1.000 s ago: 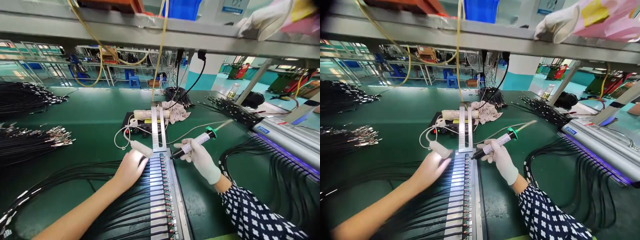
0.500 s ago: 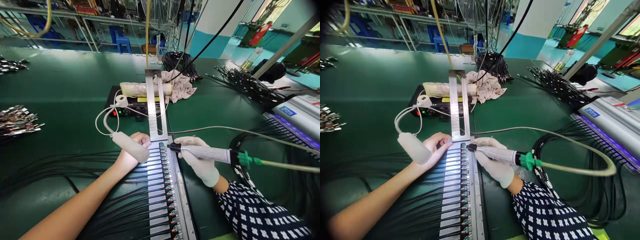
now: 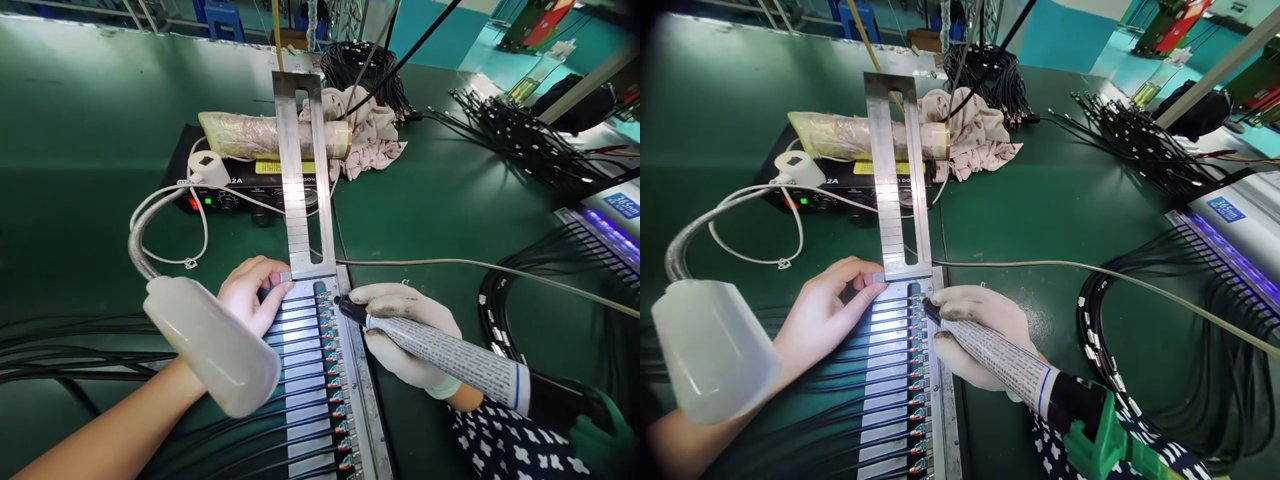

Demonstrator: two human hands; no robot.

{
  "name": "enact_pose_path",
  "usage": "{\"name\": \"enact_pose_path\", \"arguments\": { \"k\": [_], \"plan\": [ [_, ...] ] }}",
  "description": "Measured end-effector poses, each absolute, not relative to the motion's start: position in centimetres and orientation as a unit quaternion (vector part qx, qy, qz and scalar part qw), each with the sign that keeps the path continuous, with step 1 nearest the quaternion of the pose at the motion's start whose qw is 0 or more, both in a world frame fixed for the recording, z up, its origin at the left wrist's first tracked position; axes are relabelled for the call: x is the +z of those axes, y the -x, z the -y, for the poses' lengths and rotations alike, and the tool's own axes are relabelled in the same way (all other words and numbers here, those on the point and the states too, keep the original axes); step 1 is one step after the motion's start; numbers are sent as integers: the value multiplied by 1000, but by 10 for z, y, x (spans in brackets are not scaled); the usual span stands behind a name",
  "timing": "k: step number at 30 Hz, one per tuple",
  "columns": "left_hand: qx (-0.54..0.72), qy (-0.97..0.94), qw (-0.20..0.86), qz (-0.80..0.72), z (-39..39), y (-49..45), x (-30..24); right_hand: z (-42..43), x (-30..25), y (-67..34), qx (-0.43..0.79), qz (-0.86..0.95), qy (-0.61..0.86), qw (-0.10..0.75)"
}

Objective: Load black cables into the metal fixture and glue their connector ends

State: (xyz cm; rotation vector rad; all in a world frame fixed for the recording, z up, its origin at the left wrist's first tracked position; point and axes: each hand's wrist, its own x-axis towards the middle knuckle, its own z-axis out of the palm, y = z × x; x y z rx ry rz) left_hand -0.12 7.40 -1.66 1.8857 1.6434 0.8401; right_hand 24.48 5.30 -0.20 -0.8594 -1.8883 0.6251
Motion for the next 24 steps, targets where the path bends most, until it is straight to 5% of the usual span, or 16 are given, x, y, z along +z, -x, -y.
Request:
{"name": "enact_pose_path", "arguments": {
  "k": [24],
  "plan": [
    [284,-698,235,-614,-74,2,-16,-54,-2,-245,260,764,366,464]
  ]
}}
